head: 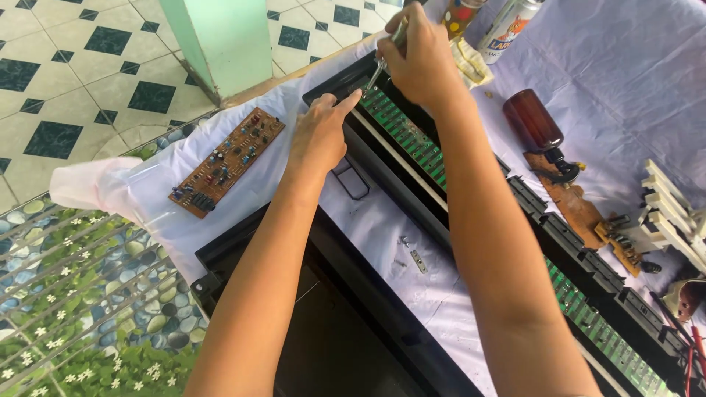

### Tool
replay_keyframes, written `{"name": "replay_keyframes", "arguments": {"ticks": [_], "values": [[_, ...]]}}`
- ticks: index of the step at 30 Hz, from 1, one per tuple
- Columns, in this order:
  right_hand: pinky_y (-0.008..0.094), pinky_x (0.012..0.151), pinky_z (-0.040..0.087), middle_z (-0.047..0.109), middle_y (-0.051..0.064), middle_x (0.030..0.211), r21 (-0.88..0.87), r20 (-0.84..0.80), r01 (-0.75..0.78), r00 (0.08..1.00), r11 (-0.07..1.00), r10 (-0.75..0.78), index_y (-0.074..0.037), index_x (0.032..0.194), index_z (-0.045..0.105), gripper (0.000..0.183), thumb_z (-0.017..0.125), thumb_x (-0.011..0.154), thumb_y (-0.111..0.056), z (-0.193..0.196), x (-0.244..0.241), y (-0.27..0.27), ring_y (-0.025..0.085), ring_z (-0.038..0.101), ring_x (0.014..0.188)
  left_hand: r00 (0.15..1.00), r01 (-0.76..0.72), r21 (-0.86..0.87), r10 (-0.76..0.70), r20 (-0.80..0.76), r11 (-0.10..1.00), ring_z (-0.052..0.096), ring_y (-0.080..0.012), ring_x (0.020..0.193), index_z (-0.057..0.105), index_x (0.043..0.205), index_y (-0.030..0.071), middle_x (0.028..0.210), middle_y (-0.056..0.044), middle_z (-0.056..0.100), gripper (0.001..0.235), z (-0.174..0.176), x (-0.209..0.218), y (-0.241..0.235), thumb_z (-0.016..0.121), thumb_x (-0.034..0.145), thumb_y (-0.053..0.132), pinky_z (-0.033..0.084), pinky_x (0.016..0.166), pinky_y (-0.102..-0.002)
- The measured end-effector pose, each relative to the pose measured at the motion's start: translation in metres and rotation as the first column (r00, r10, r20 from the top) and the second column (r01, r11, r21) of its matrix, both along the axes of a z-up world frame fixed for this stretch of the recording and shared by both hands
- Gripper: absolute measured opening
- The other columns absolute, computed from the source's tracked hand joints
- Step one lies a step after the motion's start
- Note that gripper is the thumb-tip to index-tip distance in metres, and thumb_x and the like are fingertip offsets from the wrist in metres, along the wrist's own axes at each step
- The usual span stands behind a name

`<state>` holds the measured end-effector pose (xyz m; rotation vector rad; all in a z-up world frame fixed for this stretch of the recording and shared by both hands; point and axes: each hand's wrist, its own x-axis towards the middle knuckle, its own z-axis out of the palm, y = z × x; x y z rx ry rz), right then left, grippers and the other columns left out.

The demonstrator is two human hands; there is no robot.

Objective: The person uses a screwdriver to fasten screws into a black plastic casing and a long green circuit board assembly on a table. They manipulate small metal brackets and screws while working on the electronic components.

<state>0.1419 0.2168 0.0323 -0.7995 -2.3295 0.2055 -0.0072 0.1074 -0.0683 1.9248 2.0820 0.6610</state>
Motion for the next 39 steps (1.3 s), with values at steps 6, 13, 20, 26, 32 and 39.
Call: {"name": "replay_keyframes", "arguments": {"ticks": [6,13,20,26,32,39], "values": [[0.058,0.061,0.051,0.061,0.032,0.089,0.025,0.286,0.202,0.937,0.979,-0.201,0.008,0.119,0.042,0.041,0.070,0.101,-0.015,-0.001,-0.019,0.020,0.052,0.062,0.076,0.999,0.002,0.013,-0.002,-0.038,1.000,0.054,-0.0327,0.114,0.037,0.159,0.024,0.121,-0.011,0.056,0.089,0.000,0.005,0.004,0.055,0.082,-0.016,0.049,0.086,-0.049],[0.058,0.056,0.045,0.059,0.029,0.089,-0.068,0.348,0.161,0.929,0.985,-0.127,0.003,0.116,0.041,0.033,0.068,0.100,-0.009,0.024,-0.037,-0.003,0.054,0.060,0.074,0.999,-0.005,0.117,0.010,-0.044,0.993,0.058,-0.0353,0.108,0.043,0.157,0.021,0.116,-0.014,0.059,0.082,-0.001,0.005,0.001,0.049,0.084,-0.017,0.051,0.082,-0.050],[0.052,0.073,0.047,0.055,0.026,0.105,-0.179,0.528,0.183,0.847,0.967,-0.062,-0.004,0.110,0.047,0.023,0.066,0.101,-0.013,0.043,-0.051,-0.010,0.039,0.051,0.098,0.999,-0.024,0.118,0.029,-0.038,0.993,0.058,-0.0323,0.108,0.045,0.155,0.026,0.113,-0.010,0.059,0.081,-0.011,0.003,0.006,0.048,0.085,-0.013,0.051,0.082,-0.052],[0.060,0.068,0.049,0.058,0.030,0.103,-0.007,0.534,0.265,0.816,0.964,-0.221,0.005,0.112,0.049,0.049,0.075,0.102,-0.036,0.026,-0.040,0.012,0.053,0.060,0.091,0.999,-0.024,0.128,0.030,-0.040,0.991,0.058,-0.0317,0.110,0.046,0.154,0.026,0.115,-0.010,0.061,0.079,-0.012,0.003,0.007,0.050,0.086,-0.012,0.051,0.082,-0.054],[0.046,0.066,0.048,0.061,0.017,0.094,-0.129,0.503,0.127,0.863,0.983,-0.045,-0.002,0.105,0.054,0.015,0.065,0.101,-0.011,0.039,-0.033,0.000,0.032,0.055,0.082,0.999,-0.040,0.123,0.043,-0.021,0.992,0.060,-0.0350,0.106,0.047,0.154,0.023,0.115,-0.016,0.062,0.075,-0.008,0.005,0.003,0.042,0.089,-0.015,0.052,0.080,-0.052],[0.055,0.072,0.047,0.053,0.025,0.104,-0.140,0.605,0.264,0.786,0.954,-0.129,-0.001,0.110,0.048,0.040,0.073,0.102,-0.032,0.049,-0.036,-0.007,0.042,0.055,0.093,0.998,-0.037,0.162,0.045,-0.049,0.986,0.061,-0.0326,0.103,0.049,0.153,0.023,0.110,-0.014,0.064,0.074,-0.015,0.006,0.010,0.045,0.089,-0.014,0.054,0.076,-0.050]]}}
